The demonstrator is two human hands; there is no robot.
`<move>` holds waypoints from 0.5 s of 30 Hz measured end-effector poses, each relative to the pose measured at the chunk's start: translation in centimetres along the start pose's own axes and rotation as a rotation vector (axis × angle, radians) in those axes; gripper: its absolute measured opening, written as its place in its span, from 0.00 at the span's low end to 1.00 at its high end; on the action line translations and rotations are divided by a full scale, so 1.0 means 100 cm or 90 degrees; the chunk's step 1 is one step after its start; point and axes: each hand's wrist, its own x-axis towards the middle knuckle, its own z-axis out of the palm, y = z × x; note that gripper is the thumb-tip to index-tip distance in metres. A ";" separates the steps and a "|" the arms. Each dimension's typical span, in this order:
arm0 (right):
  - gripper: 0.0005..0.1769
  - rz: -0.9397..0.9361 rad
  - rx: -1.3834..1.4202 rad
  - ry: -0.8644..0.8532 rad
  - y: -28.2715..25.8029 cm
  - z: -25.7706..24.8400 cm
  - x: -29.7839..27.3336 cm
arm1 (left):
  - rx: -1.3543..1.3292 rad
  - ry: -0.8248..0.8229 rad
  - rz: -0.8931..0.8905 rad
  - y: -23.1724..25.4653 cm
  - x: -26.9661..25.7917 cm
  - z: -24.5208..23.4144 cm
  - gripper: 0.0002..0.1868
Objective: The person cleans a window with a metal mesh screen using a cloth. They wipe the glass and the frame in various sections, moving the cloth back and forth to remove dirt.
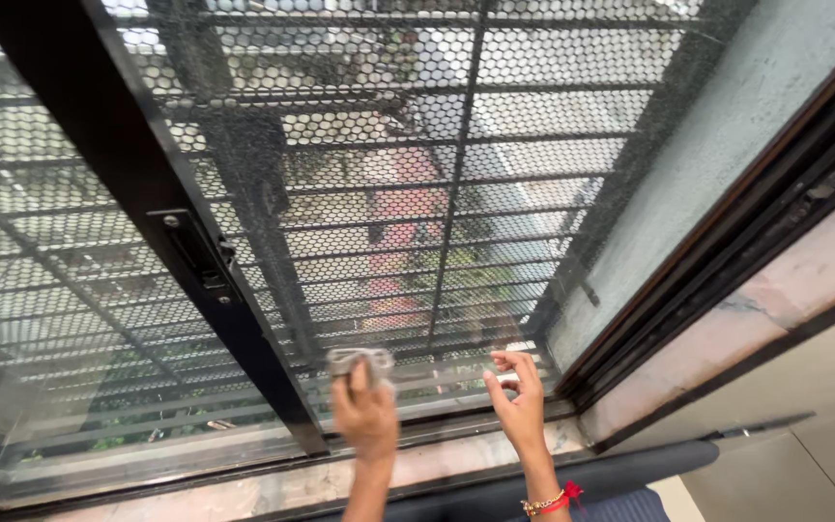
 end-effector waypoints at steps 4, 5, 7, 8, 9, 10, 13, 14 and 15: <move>0.16 -0.003 0.007 0.004 0.001 0.006 -0.001 | -0.066 -0.105 0.053 0.058 0.003 0.013 0.31; 0.16 -0.002 0.007 0.002 0.002 0.005 -0.001 | -0.081 -0.153 0.059 0.070 0.005 0.016 0.29; 0.16 -0.004 0.007 -0.002 0.003 0.005 -0.002 | -0.145 -0.249 0.132 0.086 0.004 0.009 0.29; 0.17 -0.007 0.007 -0.004 0.003 0.005 -0.003 | -0.177 -0.297 0.168 0.090 0.004 0.005 0.29; 0.18 -0.012 0.005 -0.002 0.003 0.004 -0.001 | -0.127 -0.282 0.165 0.088 0.005 0.004 0.29; 0.18 -0.006 0.010 -0.015 0.003 0.003 0.001 | -0.077 -0.266 0.161 0.081 0.005 0.002 0.28; 0.19 0.004 0.004 -0.053 0.000 -0.003 0.000 | -0.023 -0.217 0.044 0.041 0.010 -0.005 0.27; 0.20 -0.002 -0.008 -0.072 -0.001 -0.006 0.000 | -0.017 -0.199 -0.013 0.033 0.011 -0.005 0.27; 0.21 -0.011 -0.018 -0.098 -0.002 -0.006 0.001 | -0.054 -0.153 -0.028 0.034 0.010 -0.004 0.27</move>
